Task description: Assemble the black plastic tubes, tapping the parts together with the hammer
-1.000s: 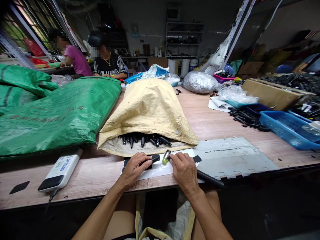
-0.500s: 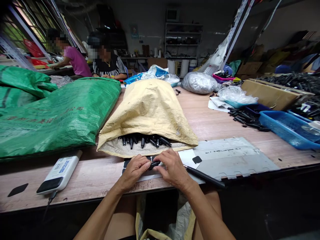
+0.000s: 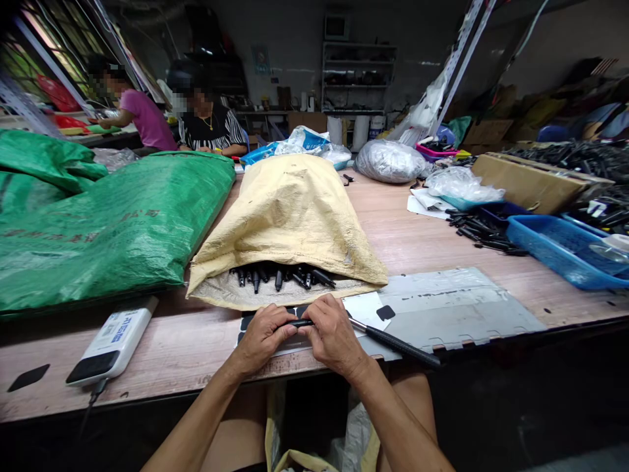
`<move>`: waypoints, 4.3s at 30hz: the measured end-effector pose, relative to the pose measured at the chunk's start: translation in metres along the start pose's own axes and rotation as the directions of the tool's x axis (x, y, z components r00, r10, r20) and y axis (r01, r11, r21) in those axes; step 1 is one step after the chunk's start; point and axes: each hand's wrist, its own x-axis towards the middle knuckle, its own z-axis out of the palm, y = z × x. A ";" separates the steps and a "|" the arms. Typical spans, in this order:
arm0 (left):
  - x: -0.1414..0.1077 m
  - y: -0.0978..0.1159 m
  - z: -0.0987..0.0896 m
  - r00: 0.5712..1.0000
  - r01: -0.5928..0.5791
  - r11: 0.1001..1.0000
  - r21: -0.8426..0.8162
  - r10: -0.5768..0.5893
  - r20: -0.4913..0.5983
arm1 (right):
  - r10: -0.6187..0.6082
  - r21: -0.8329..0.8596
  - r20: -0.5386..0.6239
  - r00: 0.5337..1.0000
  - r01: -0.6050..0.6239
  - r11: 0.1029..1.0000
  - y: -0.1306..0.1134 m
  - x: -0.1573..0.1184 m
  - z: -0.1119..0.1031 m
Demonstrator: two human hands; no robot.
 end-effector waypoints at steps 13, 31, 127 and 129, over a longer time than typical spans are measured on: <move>-0.001 0.001 0.000 1.000 -0.006 0.999 -0.042 0.006 -0.009 | 0.001 0.122 -0.027 1.000 0.003 0.992 0.008 -0.003 -0.005; -0.001 -0.001 0.000 0.999 0.006 1.000 0.013 -0.006 0.039 | -0.053 -0.093 0.151 0.987 0.067 0.993 0.001 0.002 -0.005; -0.028 0.069 0.020 0.954 0.201 0.961 -0.188 -0.149 0.258 | 0.143 -0.516 -0.067 0.987 -0.157 0.842 0.030 -0.027 -0.023; 0.004 0.056 -0.005 0.954 0.273 0.960 -0.061 -0.278 -0.109 | 0.148 -0.509 -0.073 0.986 -0.164 0.845 0.029 -0.027 -0.024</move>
